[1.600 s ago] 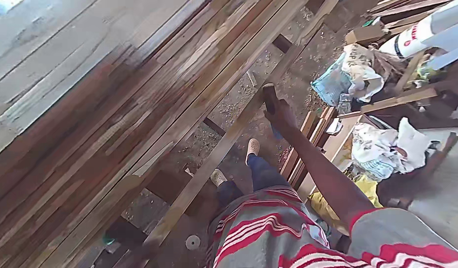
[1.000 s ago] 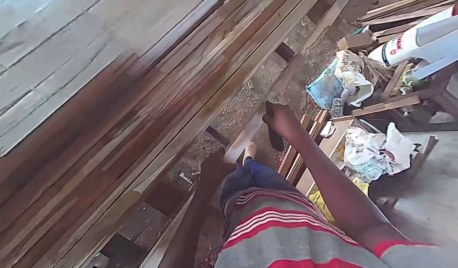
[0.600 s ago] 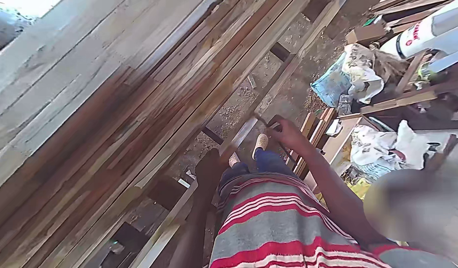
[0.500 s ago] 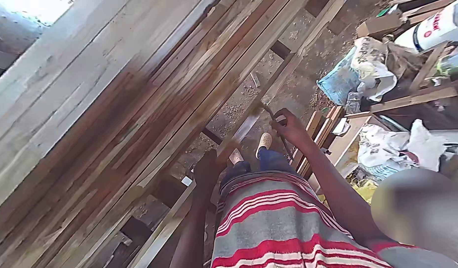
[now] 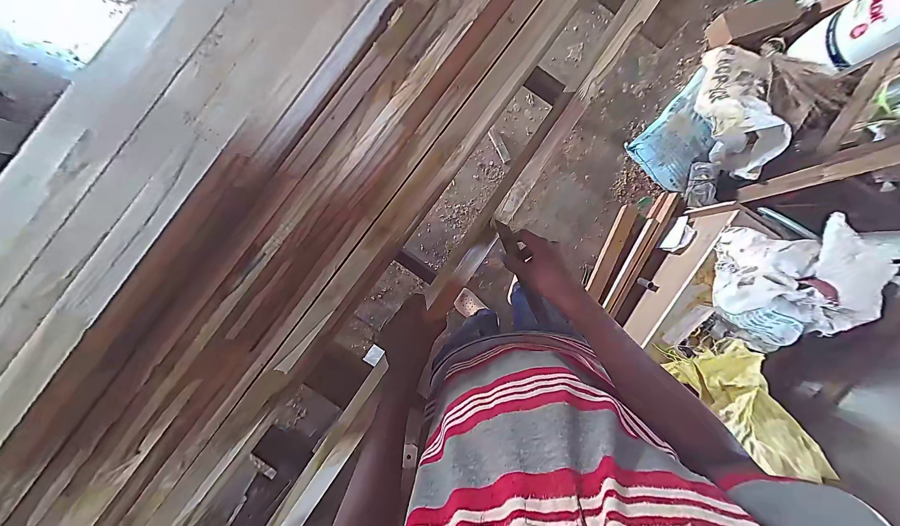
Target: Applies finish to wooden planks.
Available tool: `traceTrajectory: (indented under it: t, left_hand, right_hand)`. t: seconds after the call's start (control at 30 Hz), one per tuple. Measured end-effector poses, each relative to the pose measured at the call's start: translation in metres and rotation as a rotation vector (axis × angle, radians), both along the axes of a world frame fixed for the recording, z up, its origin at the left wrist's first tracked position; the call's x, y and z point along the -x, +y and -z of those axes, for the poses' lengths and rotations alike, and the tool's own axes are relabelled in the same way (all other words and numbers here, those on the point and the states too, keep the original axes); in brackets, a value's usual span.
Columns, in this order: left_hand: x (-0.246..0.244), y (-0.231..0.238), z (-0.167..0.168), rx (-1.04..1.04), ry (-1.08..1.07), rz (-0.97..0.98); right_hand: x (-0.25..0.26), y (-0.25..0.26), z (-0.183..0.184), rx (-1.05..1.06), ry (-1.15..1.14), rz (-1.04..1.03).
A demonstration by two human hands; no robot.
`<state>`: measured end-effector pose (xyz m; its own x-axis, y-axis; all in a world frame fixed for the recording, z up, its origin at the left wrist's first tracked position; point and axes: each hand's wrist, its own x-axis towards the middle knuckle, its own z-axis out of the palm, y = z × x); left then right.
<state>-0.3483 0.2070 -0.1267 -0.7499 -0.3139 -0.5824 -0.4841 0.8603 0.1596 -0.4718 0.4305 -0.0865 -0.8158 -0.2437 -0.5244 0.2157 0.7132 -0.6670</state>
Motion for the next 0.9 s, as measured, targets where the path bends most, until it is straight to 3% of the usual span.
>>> traceTrajectory:
  t: [0.1, 0.2, 0.3, 0.4, 0.6, 0.9]
  left_hand:
    - [-0.004, -0.001, 0.0, 0.004, 0.094, -0.021]
    - [-0.008, 0.002, 0.016, 0.109, 0.296, -0.02]
    - [-0.009, 0.005, 0.021, 0.16, 0.366, -0.053]
    - [-0.004, 0.003, 0.018, 0.101, 0.303, -0.042]
    - [0.014, -0.034, 0.022, -0.163, -0.02, 0.015]
    - [0.008, -0.027, 0.022, -0.015, -0.07, 0.028]
  right_hand:
    - [-0.004, 0.005, -0.001, 0.069, -0.086, -0.006]
    - [-0.002, 0.018, 0.006, 0.187, -0.176, 0.116]
    - [0.002, 0.032, 0.003, 0.239, -0.166, 0.218]
    - [0.014, 0.05, 0.009, 0.228, -0.073, 0.263]
    - [0.065, 0.074, 0.02, 0.195, 0.138, 0.215]
    - [0.083, 0.085, 0.027, 0.242, 0.194, 0.231]
